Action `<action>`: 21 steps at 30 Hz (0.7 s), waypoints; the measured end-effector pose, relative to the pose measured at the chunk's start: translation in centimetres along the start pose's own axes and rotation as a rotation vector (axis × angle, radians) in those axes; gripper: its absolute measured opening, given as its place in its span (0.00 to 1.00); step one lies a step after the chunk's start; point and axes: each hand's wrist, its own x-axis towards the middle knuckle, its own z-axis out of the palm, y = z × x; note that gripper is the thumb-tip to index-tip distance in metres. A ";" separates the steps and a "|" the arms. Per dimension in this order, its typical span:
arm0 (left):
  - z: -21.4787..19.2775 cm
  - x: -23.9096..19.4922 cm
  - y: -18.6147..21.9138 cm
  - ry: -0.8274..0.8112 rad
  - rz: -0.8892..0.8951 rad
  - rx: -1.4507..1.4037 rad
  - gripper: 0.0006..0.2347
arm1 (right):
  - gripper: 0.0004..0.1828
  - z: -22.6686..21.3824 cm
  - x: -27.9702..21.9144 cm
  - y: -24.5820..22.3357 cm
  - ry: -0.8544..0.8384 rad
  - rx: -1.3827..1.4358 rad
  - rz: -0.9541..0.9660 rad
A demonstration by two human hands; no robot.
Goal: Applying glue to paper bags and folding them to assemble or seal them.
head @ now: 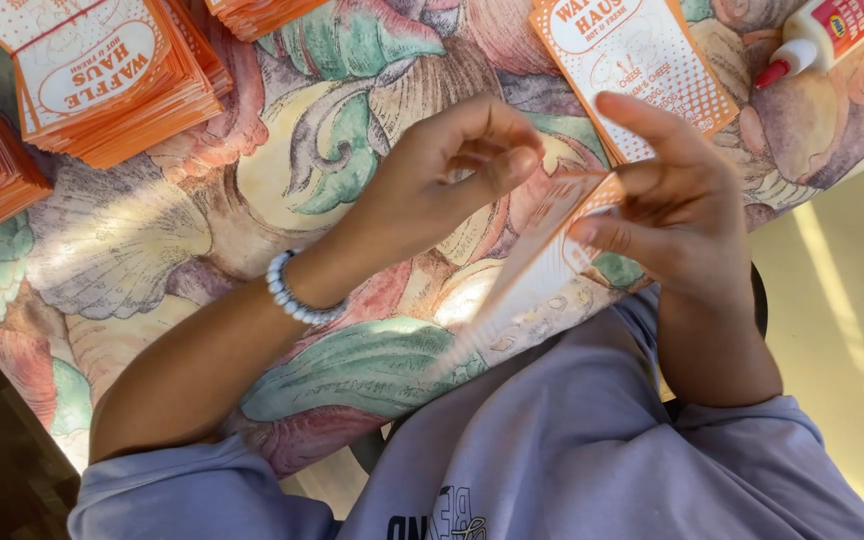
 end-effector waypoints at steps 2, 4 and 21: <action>-0.6 -0.4 1.5 -0.051 -0.055 0.081 0.13 | 0.45 -0.6 -0.4 1.2 0.114 -0.018 -0.071; -0.7 -0.8 2.6 -0.108 -0.109 0.159 0.16 | 0.42 -1.0 -0.9 1.9 0.235 -0.038 -0.140; 0.1 -2.4 2.3 -0.066 0.110 0.681 0.10 | 0.42 -1.8 -1.3 3.0 0.307 -0.057 -0.211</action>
